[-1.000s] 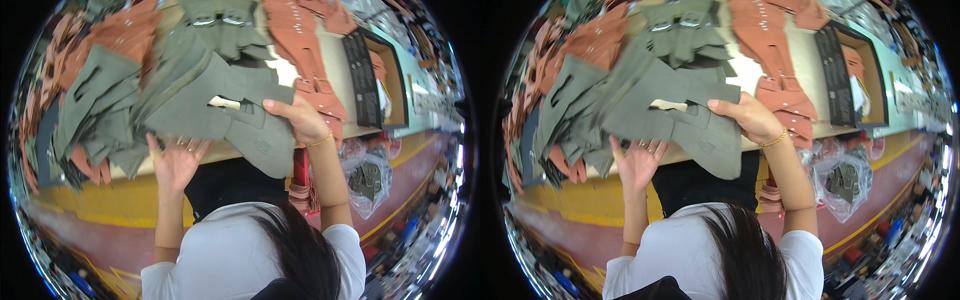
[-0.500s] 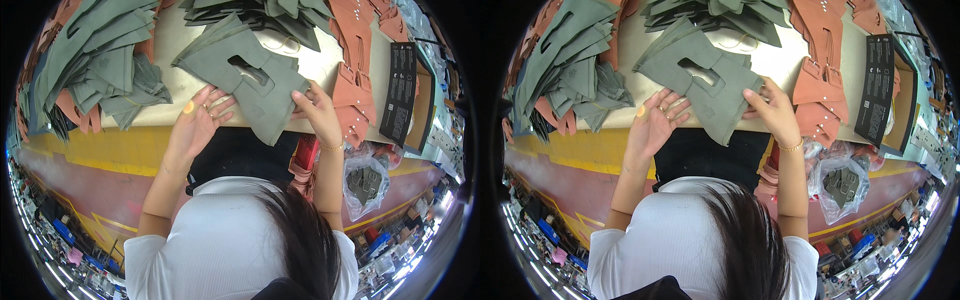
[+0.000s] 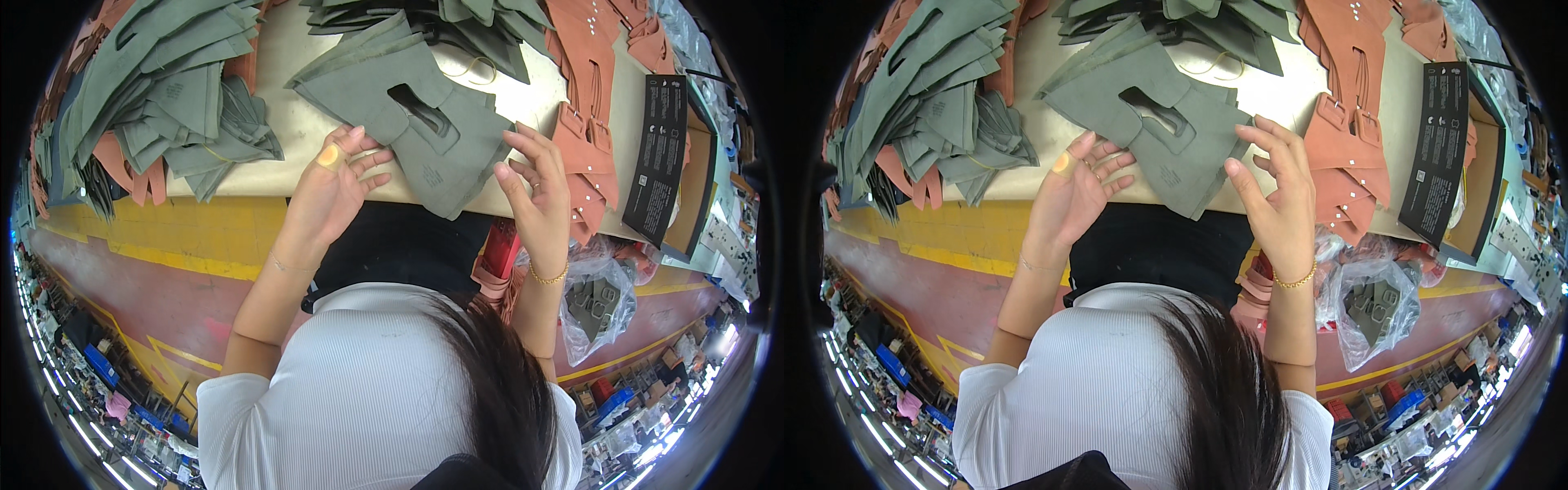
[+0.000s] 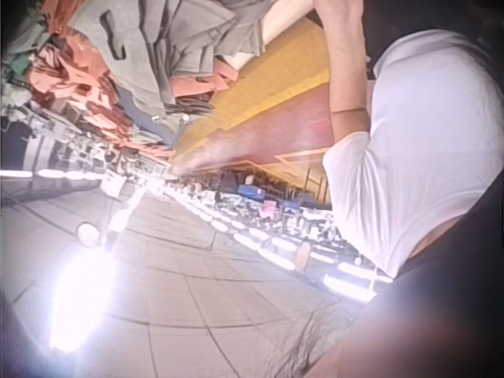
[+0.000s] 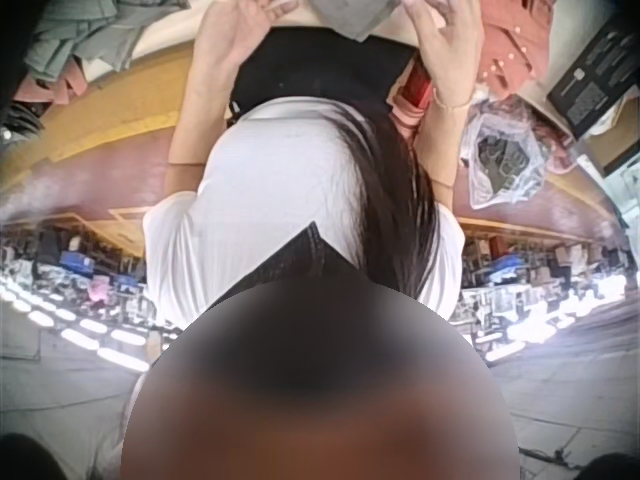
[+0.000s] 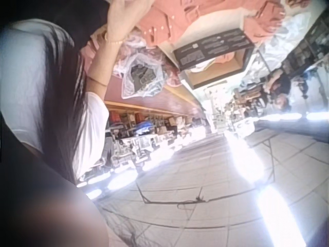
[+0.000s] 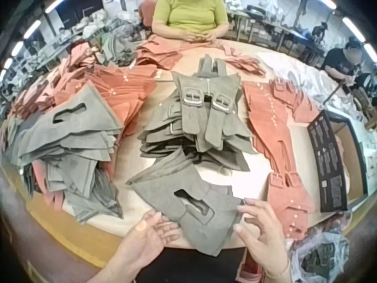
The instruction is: The person sorts and stacks olive-green and pink fabric pieces with metal buckles on a worktable. They repeatedly pick up pieces, align them, and place them into neat piles, occasionally moving stacks aside to access more items.
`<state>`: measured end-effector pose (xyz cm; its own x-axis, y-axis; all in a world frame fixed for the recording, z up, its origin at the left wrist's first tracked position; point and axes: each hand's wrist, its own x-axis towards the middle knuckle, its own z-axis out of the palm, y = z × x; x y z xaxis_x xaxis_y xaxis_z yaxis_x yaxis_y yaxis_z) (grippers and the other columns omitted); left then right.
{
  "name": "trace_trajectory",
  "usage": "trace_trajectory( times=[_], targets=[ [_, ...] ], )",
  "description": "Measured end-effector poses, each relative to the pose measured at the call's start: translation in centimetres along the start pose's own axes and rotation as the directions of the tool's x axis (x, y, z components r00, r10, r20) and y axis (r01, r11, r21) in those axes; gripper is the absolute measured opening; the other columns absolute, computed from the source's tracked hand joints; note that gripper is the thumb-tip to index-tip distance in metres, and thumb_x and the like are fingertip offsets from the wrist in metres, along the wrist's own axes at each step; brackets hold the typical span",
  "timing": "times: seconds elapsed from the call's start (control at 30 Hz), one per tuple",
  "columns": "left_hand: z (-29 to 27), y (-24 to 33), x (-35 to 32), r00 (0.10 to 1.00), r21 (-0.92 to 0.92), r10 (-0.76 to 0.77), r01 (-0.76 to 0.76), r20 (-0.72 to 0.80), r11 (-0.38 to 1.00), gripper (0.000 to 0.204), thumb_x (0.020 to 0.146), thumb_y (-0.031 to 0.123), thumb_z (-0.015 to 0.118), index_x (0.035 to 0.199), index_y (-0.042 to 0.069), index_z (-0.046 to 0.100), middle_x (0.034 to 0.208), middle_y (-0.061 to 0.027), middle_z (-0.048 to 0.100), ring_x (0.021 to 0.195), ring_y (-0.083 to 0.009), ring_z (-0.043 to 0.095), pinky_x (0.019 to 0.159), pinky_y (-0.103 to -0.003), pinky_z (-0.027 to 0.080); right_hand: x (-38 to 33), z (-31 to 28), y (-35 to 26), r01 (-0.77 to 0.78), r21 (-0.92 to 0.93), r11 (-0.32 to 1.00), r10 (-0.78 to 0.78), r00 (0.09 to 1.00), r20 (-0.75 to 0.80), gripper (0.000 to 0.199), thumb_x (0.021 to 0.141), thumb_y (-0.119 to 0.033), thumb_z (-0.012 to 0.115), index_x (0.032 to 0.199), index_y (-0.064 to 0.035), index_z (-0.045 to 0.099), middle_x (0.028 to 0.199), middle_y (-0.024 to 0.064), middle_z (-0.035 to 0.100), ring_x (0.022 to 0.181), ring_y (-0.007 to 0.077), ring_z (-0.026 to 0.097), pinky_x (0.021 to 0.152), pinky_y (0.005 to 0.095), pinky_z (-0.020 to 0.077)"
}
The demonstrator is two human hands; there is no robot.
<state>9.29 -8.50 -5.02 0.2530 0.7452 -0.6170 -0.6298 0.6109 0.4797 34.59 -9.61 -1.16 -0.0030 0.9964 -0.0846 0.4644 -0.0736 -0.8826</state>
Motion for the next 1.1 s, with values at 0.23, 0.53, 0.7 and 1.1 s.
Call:
trace_trajectory(
  times=[0.23,0.53,0.7,1.1],
  targets=[
    [-0.04,0.09,-0.02,1.0,-0.012,-0.007,0.007,-0.025,1.0,0.029,0.092,0.032,0.065,0.109,0.014,0.05,0.11,-0.0062,0.055,0.107,-0.0231,0.056,0.089,-0.039,0.045,-0.21,0.19,0.6,0.018,0.045,0.999,-0.014,0.996,-0.091,0.029,0.086,-0.015,0.071,0.114,-0.0064,0.067,0.128,0.0141,0.058,0.117,0.0263,0.057,0.092,0.0362,0.0509],
    [-0.12,-0.03,-0.16,1.0,-0.057,-0.004,0.002,-0.026,0.998,0.026,0.092,0.031,0.066,0.107,0.015,0.052,0.108,-0.0058,0.056,0.107,-0.0239,0.057,0.089,-0.039,0.046,-0.2,0.06,0.77,0.049,0.053,0.997,-0.042,0.992,-0.119,0.027,0.087,-0.015,0.07,0.112,-0.0056,0.068,0.125,0.0135,0.06,0.115,0.0261,0.058,0.093,0.0368,0.0492],
    [-0.15,-0.01,-0.14,1.0,-0.064,-0.007,0.005,-0.024,0.998,0.025,0.092,0.03,0.066,0.107,0.015,0.053,0.108,-0.0056,0.057,0.106,-0.0239,0.057,0.089,-0.039,0.046,-0.24,-0.04,0.74,0.041,0.061,0.997,-0.033,0.992,-0.118,0.027,0.087,-0.015,0.07,0.111,-0.0051,0.068,0.124,0.0134,0.061,0.115,0.0256,0.058,0.093,0.0366,0.049],
    [-0.16,0.07,-0.29,1.0,-0.077,-0.014,0.013,-0.011,0.997,0.024,0.092,0.028,0.065,0.107,0.015,0.052,0.109,-0.0046,0.056,0.107,-0.0232,0.056,0.09,-0.039,0.045,-0.14,0.41,0.4,0.082,0.002,0.997,-0.081,0.99,-0.118,0.026,0.086,-0.013,0.07,0.11,-0.0053,0.068,0.123,0.0134,0.061,0.115,0.0265,0.058,0.095,0.037,0.0475]
  ],
)
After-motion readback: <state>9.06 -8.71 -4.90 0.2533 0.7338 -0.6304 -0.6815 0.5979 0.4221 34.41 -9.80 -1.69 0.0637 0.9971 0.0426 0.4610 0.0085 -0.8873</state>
